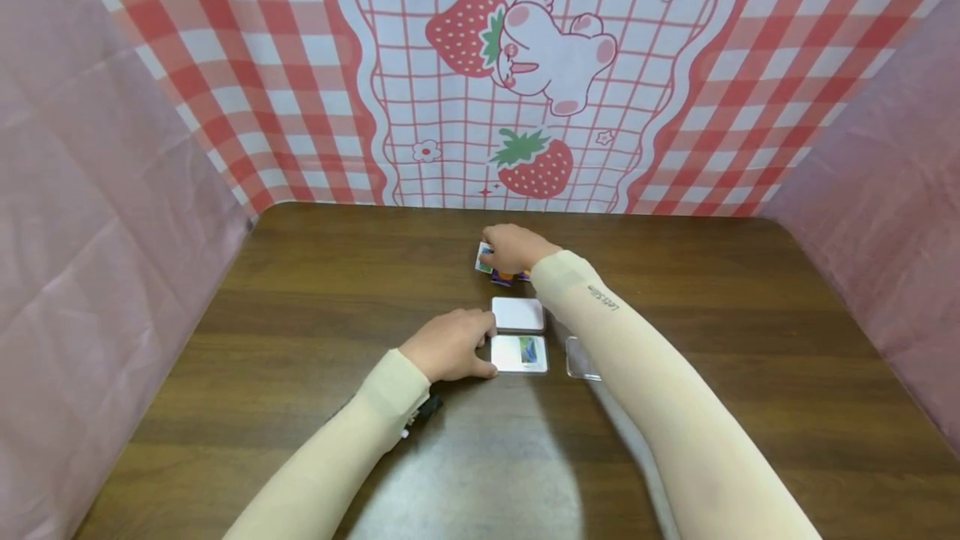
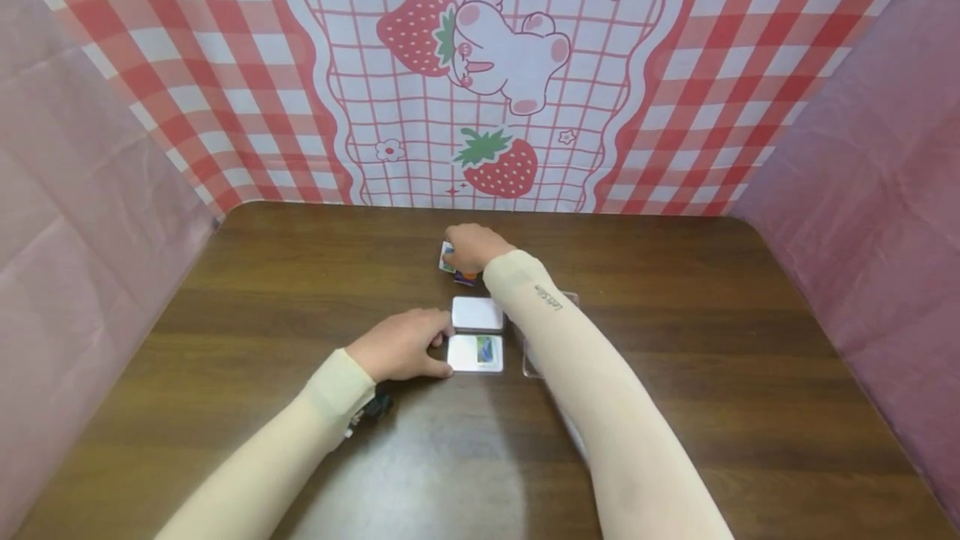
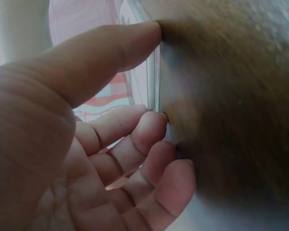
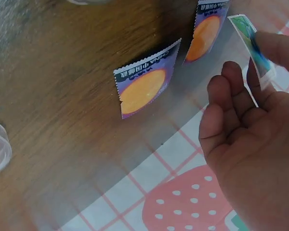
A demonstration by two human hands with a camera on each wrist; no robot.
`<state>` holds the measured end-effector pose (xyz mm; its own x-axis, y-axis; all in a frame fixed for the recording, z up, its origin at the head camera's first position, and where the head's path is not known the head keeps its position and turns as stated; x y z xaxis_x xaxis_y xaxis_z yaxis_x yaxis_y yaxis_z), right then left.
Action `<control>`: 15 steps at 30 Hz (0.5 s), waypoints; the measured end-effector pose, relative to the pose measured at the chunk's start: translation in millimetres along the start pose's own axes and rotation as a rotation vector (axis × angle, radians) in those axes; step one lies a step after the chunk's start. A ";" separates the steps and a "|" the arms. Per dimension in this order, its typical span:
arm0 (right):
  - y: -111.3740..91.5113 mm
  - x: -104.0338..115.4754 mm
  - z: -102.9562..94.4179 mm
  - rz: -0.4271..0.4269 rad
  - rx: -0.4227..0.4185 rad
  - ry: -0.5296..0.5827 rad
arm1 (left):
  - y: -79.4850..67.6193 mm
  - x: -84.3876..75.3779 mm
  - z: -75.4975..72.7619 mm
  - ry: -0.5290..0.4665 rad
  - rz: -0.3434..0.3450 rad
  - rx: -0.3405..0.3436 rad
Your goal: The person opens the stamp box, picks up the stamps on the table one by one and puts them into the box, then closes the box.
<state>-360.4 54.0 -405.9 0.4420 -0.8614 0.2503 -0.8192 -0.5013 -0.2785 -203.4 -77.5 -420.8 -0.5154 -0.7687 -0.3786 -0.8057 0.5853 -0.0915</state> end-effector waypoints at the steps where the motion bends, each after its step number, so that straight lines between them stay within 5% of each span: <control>1: -1.1 -0.5 -1.0 -0.006 -0.007 -0.001 | 0.1 -0.4 0.2 0.002 0.000 -0.001; 11: -18.6 -5.5 -11.7 -0.079 -0.061 0.041 | -0.4 -1.4 0.5 -0.024 -0.003 -0.009; 15: -32.1 -4.4 -17.0 -0.126 -0.142 0.091 | -0.1 0.3 0.5 -0.040 -0.004 -0.013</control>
<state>-342.3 75.4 -382.3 0.5145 -0.7786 0.3593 -0.8058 -0.5822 -0.1079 -203.4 -77.7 -421.4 -0.5007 -0.7599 -0.4146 -0.8114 0.5789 -0.0811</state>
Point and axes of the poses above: each hand's wrist, its own y-axis towards the middle knuckle, its own z-axis out of the palm, x = y × z, the point moved 2 cm from there along y, towards the middle knuckle, and after that the axes turned 2 degrees about y, right-handed, at the moved point
